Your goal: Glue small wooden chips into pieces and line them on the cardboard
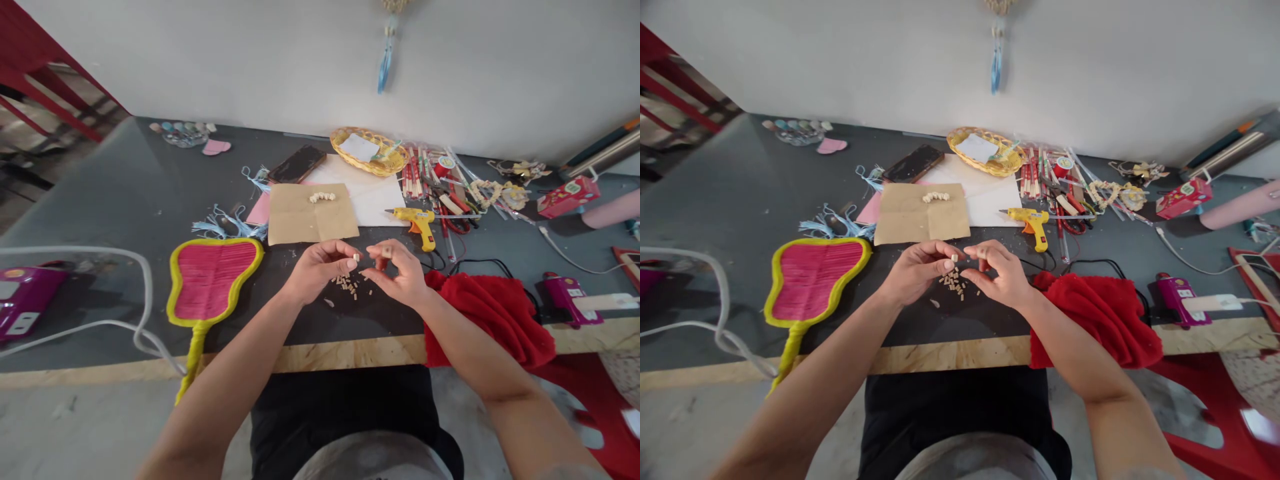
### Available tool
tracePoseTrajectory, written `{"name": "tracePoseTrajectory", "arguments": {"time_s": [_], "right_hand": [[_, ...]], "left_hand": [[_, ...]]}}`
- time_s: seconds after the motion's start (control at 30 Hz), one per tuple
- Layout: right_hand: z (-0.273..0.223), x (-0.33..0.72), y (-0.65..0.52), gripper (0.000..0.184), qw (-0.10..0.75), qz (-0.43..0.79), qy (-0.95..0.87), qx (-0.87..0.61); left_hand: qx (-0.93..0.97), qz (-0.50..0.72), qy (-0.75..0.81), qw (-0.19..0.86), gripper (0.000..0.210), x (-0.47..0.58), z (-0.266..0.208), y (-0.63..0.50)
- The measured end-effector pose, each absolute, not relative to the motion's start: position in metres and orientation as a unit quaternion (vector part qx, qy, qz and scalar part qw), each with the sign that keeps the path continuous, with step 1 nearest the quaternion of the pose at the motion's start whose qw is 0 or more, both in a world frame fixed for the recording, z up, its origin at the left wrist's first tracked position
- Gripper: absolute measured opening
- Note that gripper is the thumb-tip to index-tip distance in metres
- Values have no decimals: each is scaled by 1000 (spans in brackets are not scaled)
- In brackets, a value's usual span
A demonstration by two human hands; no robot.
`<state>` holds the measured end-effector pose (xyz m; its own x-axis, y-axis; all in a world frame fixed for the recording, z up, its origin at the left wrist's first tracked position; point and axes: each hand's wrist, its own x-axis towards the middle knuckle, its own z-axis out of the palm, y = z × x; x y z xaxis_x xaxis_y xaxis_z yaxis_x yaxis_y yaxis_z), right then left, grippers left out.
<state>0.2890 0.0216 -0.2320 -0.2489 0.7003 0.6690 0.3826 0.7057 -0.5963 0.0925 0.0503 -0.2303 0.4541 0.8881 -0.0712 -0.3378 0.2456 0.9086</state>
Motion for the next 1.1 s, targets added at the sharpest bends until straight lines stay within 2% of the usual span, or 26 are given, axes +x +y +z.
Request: {"name": "tracePoseTrajectory", "arguments": {"time_s": [0.2, 0.3, 0.5, 0.8, 1.1], "right_hand": [[-232, 285, 20, 13, 499, 133, -785, -340], [-230, 284, 20, 10, 498, 132, -785, -344], [-229, 285, 19, 9, 485, 116, -794, -349], [-232, 285, 19, 21, 500, 120, -782, -353], [-230, 285, 19, 18, 500, 116, -784, -349]], "left_hand": [[463, 389, 312, 733, 23, 96, -233, 48], [473, 377, 317, 731, 24, 96, -234, 48], [464, 367, 324, 738, 24, 96, -233, 48], [480, 392, 297, 727, 16, 95, -232, 47], [488, 388, 326, 710, 21, 95, -233, 47]]}}
